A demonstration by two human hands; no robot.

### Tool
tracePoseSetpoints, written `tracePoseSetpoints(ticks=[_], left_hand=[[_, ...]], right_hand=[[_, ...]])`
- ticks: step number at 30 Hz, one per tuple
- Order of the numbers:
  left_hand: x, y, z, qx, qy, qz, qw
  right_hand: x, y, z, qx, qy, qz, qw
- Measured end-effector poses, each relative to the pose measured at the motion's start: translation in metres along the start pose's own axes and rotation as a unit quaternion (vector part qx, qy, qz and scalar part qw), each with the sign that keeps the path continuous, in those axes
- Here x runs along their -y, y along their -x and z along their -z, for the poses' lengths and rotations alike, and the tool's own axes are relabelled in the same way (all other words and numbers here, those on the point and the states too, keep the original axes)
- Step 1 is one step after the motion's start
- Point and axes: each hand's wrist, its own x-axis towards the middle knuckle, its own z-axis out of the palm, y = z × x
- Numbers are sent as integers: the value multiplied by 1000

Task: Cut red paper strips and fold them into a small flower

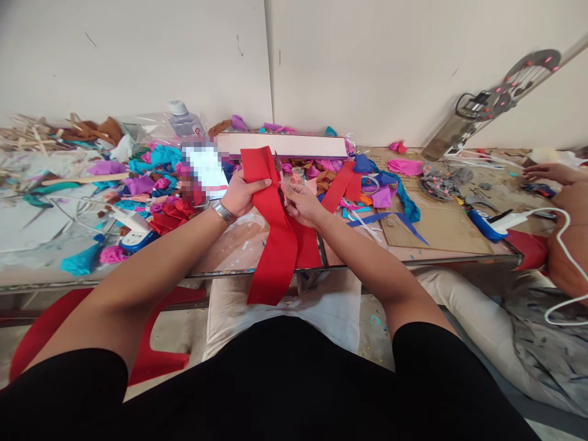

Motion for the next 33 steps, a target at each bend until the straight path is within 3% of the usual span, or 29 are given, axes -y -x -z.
tracePoseSetpoints(ticks=[16, 24, 33], left_hand=[[-2, 0, 0, 34, 11, 9, 999], [-4, 0, 1, 27, 9, 26, 999], [-5, -1, 2, 31, 3, 28, 999]], right_hand=[[2, 1, 2, 28, -7, 14, 999], [8, 4, -1, 7, 1, -6, 1000], [8, 0, 3, 6, 23, 19, 1000]])
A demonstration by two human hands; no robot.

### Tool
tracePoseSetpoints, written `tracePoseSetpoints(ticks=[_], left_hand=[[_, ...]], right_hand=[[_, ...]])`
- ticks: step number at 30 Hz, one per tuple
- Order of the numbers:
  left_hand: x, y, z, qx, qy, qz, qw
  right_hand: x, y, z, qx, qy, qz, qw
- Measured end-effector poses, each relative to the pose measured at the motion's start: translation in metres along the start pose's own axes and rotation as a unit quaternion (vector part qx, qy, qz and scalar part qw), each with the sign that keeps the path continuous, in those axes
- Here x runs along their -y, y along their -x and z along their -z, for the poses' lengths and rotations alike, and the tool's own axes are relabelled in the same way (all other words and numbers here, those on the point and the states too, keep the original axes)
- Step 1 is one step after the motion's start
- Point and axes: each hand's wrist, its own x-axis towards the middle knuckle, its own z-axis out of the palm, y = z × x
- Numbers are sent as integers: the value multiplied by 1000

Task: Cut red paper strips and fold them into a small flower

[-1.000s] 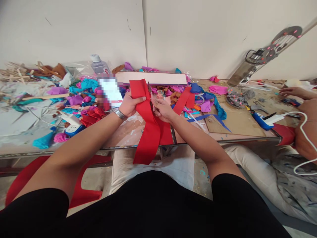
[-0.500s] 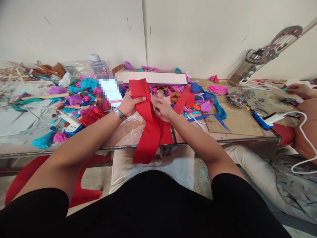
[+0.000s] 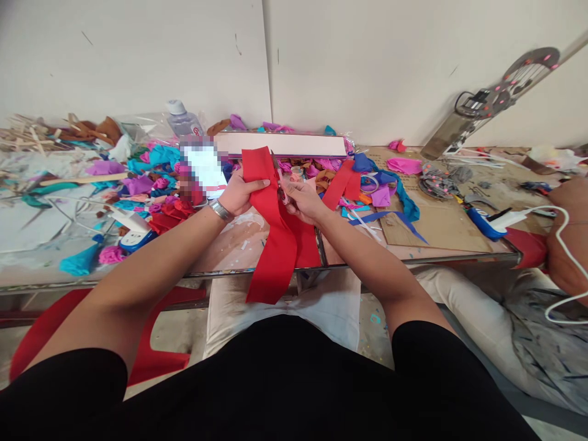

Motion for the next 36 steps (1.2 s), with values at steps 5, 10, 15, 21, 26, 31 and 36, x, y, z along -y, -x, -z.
tracePoseSetpoints(ticks=[5, 10, 15, 21, 26, 31, 36], left_hand=[[-2, 0, -1, 1, -8, -6, 1000], [-1, 0, -1, 10, 1, 3, 1000], [0, 1, -1, 19, 20, 8, 1000], [2, -1, 1, -20, 15, -18, 1000], [4, -3, 3, -27, 7, -38, 999], [3, -1, 0, -10, -2, -31, 999], [1, -1, 0, -12, 22, -35, 999]], right_hand=[[-1, -2, 3, -1, 27, -2, 1000], [-2, -4, 8, 18, 40, 28, 999], [2, -7, 14, 13, 51, 32, 998], [-2, -7, 13, 32, 27, 24, 999], [-3, -6, 11, 40, 18, 5, 999], [-3, -7, 11, 44, 22, 7, 999], [-3, -7, 11, 35, 16, 14, 999]])
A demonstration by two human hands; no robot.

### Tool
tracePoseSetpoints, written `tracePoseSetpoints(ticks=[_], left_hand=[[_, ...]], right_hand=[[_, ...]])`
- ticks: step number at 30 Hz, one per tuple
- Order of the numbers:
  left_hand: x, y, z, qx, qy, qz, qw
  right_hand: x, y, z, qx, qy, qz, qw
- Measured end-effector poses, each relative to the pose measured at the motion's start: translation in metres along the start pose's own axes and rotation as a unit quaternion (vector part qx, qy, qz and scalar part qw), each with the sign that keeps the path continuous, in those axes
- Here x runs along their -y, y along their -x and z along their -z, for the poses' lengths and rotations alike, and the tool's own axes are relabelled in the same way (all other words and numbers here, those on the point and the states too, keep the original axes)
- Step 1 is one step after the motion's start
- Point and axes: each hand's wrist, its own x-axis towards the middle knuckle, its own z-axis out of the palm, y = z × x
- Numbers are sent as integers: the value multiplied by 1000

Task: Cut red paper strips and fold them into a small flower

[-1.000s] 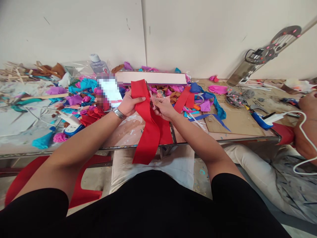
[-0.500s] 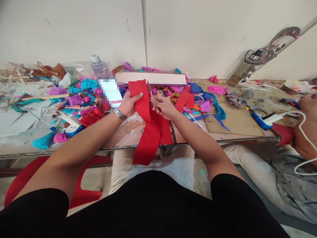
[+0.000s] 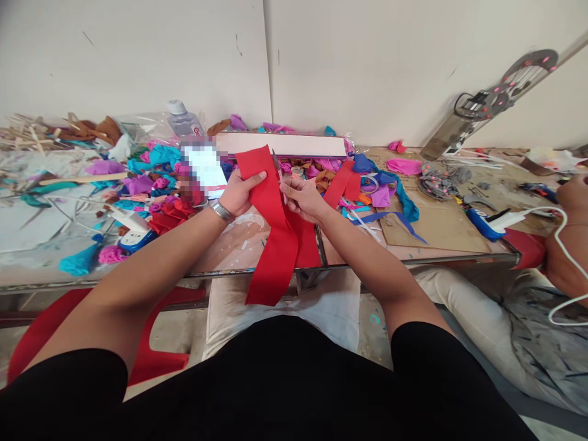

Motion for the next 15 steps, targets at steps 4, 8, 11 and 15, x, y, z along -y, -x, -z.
tracePoseSetpoints(ticks=[4, 8, 11, 15], left_hand=[[1, -2, 1, -12, -2, -10, 1000], [4, -4, 3, -31, -15, -33, 999], [4, -6, 4, -57, -3, -54, 997], [1, -6, 4, -42, 27, -20, 999]], right_hand=[[1, 1, -1, 6, 4, -5, 1000], [1, 2, -3, 26, 11, -10, 1000], [0, 3, -5, 29, 2, -25, 999], [-2, 4, -6, 25, -5, -39, 999]])
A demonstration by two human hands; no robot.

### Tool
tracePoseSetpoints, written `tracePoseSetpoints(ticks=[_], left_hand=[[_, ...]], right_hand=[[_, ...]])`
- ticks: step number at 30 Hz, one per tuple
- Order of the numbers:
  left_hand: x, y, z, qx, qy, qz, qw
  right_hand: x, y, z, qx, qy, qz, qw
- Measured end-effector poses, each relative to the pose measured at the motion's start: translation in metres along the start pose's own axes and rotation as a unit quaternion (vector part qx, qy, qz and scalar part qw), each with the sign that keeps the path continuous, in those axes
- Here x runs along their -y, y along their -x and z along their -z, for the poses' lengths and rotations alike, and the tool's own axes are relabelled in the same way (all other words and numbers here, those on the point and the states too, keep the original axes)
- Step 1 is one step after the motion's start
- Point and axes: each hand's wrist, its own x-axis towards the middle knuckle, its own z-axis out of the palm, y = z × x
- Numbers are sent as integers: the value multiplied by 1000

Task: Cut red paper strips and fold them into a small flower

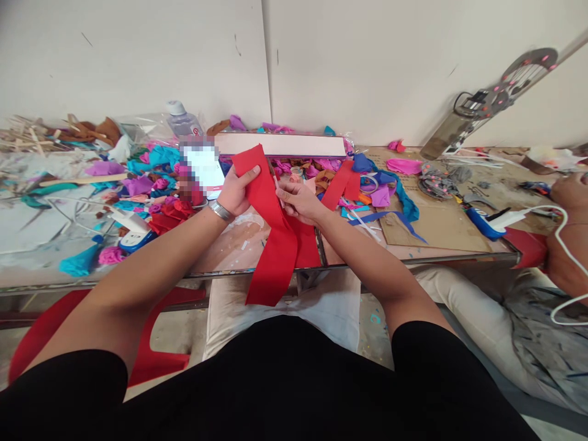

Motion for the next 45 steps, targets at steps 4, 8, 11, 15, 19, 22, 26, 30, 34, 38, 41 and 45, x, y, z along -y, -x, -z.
tracePoseSetpoints(ticks=[4, 8, 11, 15, 19, 22, 26, 30, 34, 38, 41, 45], left_hand=[[-3, 4, -3, 15, -4, 36, 999], [-3, 8, -6, 25, -19, 35, 999], [-4, 10, -7, 30, -14, 38, 999], [-4, 10, -7, 35, -6, 43, 998], [-4, 11, -7, 41, -13, 43, 998], [-5, 10, -8, 43, -10, 39, 998], [-1, 6, -6, 14, 8, 19, 1000], [5, 1, -2, -24, 12, -15, 1000], [1, 0, -2, -19, 10, -27, 999], [-6, 5, -5, 27, 6, 3, 1000], [-7, 8, -7, 36, 13, 16, 999], [-5, 8, -6, 18, 13, 19, 1000]], right_hand=[[-1, 0, 0, 11, 5, -4, 1000], [-2, -1, 1, 10, 5, 8, 1000], [-1, -2, 1, 5, 4, 16, 1000], [1, -2, 1, 7, 10, 33, 999], [2, -1, 0, 2, 7, 48, 999], [1, -1, 0, 4, 1, 49, 999], [0, -2, 1, 0, -4, 50, 999], [-1, -2, 1, -7, 4, 51, 999], [-2, -2, 1, -14, 10, 43, 999], [-2, -2, 0, -28, 10, 41, 999], [-2, -1, 0, -28, 11, 46, 998], [-1, -1, 0, -22, 14, 52, 998]])
